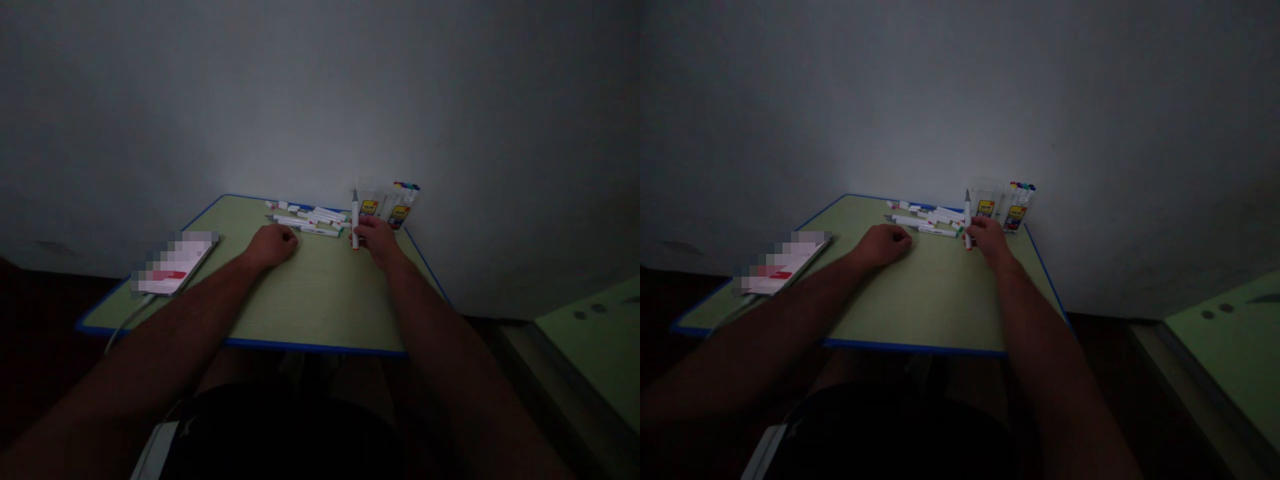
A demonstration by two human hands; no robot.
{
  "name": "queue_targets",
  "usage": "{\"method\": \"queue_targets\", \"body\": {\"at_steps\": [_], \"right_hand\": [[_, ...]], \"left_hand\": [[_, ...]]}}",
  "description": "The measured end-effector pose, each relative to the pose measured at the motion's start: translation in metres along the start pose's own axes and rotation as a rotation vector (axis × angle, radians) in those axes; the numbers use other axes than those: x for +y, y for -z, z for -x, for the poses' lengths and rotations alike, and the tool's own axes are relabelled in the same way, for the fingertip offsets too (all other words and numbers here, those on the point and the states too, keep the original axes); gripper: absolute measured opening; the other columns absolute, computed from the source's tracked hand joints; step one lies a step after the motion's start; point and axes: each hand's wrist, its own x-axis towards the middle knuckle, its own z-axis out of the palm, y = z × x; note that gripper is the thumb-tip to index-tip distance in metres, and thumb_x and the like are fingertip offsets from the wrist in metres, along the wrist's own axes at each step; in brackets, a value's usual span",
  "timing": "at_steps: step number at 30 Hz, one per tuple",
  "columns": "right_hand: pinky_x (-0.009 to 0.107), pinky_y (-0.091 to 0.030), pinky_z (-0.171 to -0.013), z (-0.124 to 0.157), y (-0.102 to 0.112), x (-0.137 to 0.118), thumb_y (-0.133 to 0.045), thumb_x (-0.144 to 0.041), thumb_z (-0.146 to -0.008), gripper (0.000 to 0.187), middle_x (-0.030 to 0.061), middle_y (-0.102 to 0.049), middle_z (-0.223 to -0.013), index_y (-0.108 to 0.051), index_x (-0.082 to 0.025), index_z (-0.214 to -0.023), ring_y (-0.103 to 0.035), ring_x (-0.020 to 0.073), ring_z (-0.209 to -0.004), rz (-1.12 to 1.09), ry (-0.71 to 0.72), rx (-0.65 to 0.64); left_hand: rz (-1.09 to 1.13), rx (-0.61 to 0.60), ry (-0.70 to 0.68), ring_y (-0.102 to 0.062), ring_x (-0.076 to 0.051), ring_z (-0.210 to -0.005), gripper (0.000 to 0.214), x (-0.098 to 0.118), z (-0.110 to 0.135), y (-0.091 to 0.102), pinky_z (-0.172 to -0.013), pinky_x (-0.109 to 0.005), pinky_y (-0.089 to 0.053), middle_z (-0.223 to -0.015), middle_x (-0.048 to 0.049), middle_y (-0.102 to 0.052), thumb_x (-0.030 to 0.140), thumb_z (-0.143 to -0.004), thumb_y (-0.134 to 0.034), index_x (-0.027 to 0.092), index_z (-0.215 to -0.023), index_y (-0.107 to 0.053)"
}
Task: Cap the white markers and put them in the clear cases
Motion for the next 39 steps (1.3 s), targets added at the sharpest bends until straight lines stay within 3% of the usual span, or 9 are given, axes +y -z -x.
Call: {"method": "queue_targets", "body": {"at_steps": [7, 14, 20, 28, 33, 39], "right_hand": [[0.025, -0.047, -0.05, -0.007, 0.001, 0.003, -0.065, -0.021, -0.071, 0.012, -0.0022, -0.063, -0.067, -0.064, -0.019, -0.083, -0.059, 0.0137, -0.057, 0.121, 0.075, 0.155], [0.032, -0.052, -0.074, -0.015, 0.006, 0.007, -0.066, -0.022, -0.069, 0.012, 0.0009, -0.068, -0.078, -0.067, -0.019, -0.081, -0.065, 0.0186, -0.076, 0.385, 0.188, 0.286], [0.034, -0.05, -0.081, -0.008, 0.001, -0.003, -0.067, -0.021, -0.072, 0.007, 0.0024, -0.069, -0.079, -0.068, -0.019, -0.078, -0.065, 0.0189, -0.078, 0.483, 0.195, 0.305], [0.034, -0.051, -0.08, -0.008, -0.001, -0.002, -0.066, -0.024, -0.073, 0.008, 0.0027, -0.071, -0.082, -0.068, -0.02, -0.079, -0.066, 0.0197, -0.078, 0.482, 0.194, 0.335], [0.034, -0.05, -0.081, -0.008, 0.0, -0.002, -0.064, -0.025, -0.074, 0.008, 0.0034, -0.071, -0.082, -0.067, -0.02, -0.08, -0.065, 0.0199, -0.078, 0.448, 0.209, 0.355], [0.035, -0.05, -0.083, -0.009, 0.001, 0.0, -0.062, -0.028, -0.075, 0.015, 0.0068, -0.071, -0.088, -0.069, -0.019, -0.086, -0.067, 0.022, -0.084, 0.436, 0.209, 0.33]], "left_hand": [[0.067, 0.022, -0.011, -0.071, -0.026, -0.093, 0.028, 0.004, 0.003, -0.001, -0.089, -0.041, -0.053, -0.101, -0.0114, -0.079, 0.034, -0.087, -0.058, 0.021, -0.095, -0.081], [0.06, 0.052, -0.035, -0.071, -0.025, -0.102, 0.033, 0.013, 0.006, -0.004, -0.096, -0.038, -0.052, -0.111, -0.0107, -0.079, 0.032, -0.088, -0.057, 0.018, -0.109, -0.079], [0.018, 0.095, -0.116, -0.07, -0.026, -0.105, 0.037, 0.015, 0.002, -0.013, -0.1, -0.038, -0.051, -0.114, -0.0128, -0.077, 0.032, -0.089, -0.056, 0.015, -0.115, -0.077], [-0.097, 0.051, -0.285, -0.068, -0.026, -0.106, 0.038, 0.05, -0.033, -0.02, -0.099, -0.039, -0.05, -0.115, -0.0116, -0.077, 0.034, -0.093, -0.051, 0.018, -0.115, -0.078], [-0.136, 0.07, -0.317, -0.067, -0.029, -0.109, 0.042, 0.073, -0.067, -0.035, -0.101, -0.04, -0.048, -0.119, -0.0141, -0.075, 0.034, -0.094, -0.049, 0.017, -0.12, -0.077], [-0.198, 0.026, -0.289, -0.065, -0.032, -0.113, 0.047, 0.082, -0.092, -0.054, -0.102, -0.04, -0.046, -0.122, -0.0167, -0.074, 0.035, -0.092, -0.05, 0.014, -0.127, -0.074]]}}
